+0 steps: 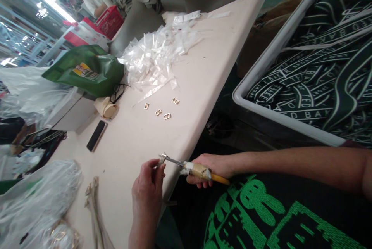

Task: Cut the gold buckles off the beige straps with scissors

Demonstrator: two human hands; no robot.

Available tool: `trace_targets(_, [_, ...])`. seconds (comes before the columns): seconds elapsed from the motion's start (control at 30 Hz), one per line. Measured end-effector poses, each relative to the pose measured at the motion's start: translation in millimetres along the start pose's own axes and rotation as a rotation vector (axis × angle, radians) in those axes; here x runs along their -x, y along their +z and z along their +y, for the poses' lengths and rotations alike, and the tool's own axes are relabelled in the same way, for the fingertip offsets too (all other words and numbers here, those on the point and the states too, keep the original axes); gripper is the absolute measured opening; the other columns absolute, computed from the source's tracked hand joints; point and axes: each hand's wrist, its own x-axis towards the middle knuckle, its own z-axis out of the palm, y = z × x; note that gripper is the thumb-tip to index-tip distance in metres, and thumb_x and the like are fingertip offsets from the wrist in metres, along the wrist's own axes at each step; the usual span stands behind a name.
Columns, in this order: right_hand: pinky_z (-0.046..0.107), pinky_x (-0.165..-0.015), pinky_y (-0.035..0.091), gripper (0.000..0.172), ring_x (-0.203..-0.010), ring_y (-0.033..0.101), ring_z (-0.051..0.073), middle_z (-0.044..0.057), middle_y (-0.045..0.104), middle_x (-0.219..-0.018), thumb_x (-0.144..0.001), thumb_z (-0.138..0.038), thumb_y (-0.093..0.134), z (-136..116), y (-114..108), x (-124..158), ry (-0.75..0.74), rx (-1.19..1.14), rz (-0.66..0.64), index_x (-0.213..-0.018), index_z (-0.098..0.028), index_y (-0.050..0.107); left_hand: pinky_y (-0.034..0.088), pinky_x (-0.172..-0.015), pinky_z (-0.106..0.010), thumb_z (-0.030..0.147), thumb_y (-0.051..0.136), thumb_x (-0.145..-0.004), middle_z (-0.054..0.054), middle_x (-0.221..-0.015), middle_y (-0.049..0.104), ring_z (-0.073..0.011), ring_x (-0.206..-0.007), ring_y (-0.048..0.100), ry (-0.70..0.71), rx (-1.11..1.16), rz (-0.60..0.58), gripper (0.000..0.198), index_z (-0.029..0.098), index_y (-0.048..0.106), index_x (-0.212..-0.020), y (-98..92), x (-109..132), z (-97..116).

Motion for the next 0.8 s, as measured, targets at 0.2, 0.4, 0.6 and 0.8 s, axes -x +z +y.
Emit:
trace_targets(0.2, [0.019,-0.055,0.048,0.046,-0.062,0.060,0.011,0.001,0.065,-0.076,-0.074,-0.059,0.076,-7,-4,-11,-0.039,0.042,-0.027,-0.083,-0.015,0.064,0.050,-0.058,-0.026,0.041,0.063,-0.091,0.001,-0.067,0.073,-0.0190,-0.060,0.072,0.100,-0.049,-0.043,0.016,0.027,0.066,-0.096,3.4,1,-11])
trace_targets(0.4, [0.020,-0.051,0.047,0.035,-0.053,0.056,0.010,-0.001,0.060,-0.066,-0.084,-0.049,0.067,-23,-6,-12,-0.045,0.073,-0.020,-0.080,-0.015,0.058,0.050,-0.060,-0.026,0.041,0.058,-0.092,0.001,-0.067,0.073,-0.0191,-0.061,0.072,0.077,-0.056,-0.089,0.016,0.026,0.065,-0.096,-2.3,-9,-7])
trace_targets(0.6, [0.017,-0.042,0.037,0.024,-0.042,0.045,0.007,-0.005,0.050,-0.052,-0.085,-0.030,0.064,-35,-5,-13,-0.060,0.032,0.026,-0.070,-0.014,0.054,0.049,-0.058,-0.025,0.041,0.060,-0.091,0.003,-0.065,0.072,-0.0187,-0.061,0.073,0.067,-0.047,-0.143,0.016,0.026,0.062,-0.094,-7.4,-26,-12])
trace_targets(0.8, [0.017,-0.039,0.035,0.029,-0.038,0.043,0.007,-0.005,0.049,-0.048,-0.089,-0.032,0.063,-35,-2,-24,0.055,-0.100,0.078,-0.067,-0.015,0.052,0.049,-0.055,-0.024,0.040,0.061,-0.089,0.004,-0.064,0.072,-0.0179,-0.059,0.073,0.063,-0.020,-0.152,0.015,0.025,0.062,-0.092,-7.7,-30,-13])
